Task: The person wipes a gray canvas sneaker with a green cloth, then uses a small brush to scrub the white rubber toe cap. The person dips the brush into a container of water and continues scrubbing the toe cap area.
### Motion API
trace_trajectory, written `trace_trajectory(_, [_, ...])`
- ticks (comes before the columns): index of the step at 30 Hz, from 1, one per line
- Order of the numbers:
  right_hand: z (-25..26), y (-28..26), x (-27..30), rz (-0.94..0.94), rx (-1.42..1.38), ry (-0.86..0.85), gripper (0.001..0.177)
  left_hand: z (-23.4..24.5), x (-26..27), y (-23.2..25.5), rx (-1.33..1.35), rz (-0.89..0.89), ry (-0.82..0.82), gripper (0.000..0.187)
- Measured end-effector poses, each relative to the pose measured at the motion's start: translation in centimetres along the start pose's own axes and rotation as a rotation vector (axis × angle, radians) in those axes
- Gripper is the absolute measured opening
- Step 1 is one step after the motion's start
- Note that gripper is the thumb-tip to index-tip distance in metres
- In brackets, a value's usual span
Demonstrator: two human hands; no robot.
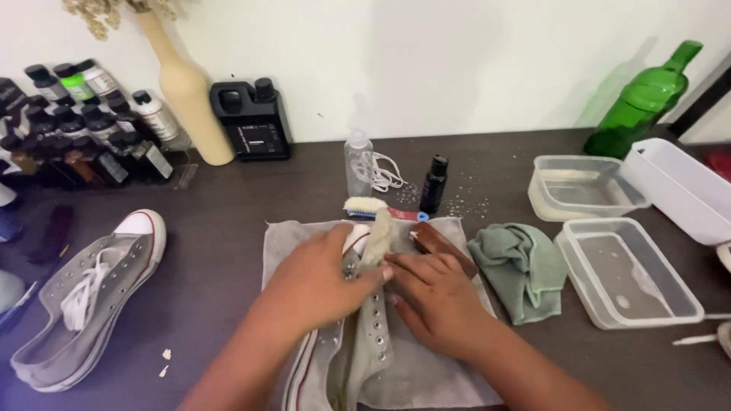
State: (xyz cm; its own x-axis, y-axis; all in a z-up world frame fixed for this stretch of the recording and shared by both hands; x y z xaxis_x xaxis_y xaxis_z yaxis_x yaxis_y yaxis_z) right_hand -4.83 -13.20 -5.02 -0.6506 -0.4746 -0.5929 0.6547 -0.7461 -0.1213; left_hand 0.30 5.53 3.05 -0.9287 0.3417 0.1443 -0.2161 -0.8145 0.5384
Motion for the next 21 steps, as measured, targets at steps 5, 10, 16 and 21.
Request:
trace_trajectory(5, [-0.2, 0.8, 0.6, 0.027, -0.014, -0.055, 0.047, -0.9, -3.5, 0.1, -0.072, 0.039, -0.105, 0.075])
trace_trajectory(10, [1.2, 2.5, 0.7, 0.085, -0.016, 0.033, 0.041, -1.0, -4.1, 0.1, -0.027, 0.031, -0.114, 0.050])
trace_trajectory(16, [3.3, 5.6, 0.4, -0.393, 0.268, -0.137, 0.049, 0.6, -3.7, 0.6, 0.013, -0.047, -0.083, 0.059])
trace_trajectory(21, [0.1, 8.6, 2.3, -0.693, 0.224, -0.487, 0.048, 0.4, -4.6, 1.1, 0.108, -0.028, -0.030, 0.057])
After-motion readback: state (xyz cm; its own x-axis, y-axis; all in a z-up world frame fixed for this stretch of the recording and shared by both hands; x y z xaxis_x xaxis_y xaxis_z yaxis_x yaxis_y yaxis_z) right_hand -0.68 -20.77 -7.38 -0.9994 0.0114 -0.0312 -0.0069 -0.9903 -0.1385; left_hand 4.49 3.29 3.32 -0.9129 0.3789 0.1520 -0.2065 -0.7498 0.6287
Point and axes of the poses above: each hand's wrist, its own x-axis away from the middle knuckle, its own z-axis out of the back of the hand, y = z × x, the point moved 4 cm from there along -x, towards the middle knuckle, and after that the axes turned 1 degree about -y, right-handed, at the moved point
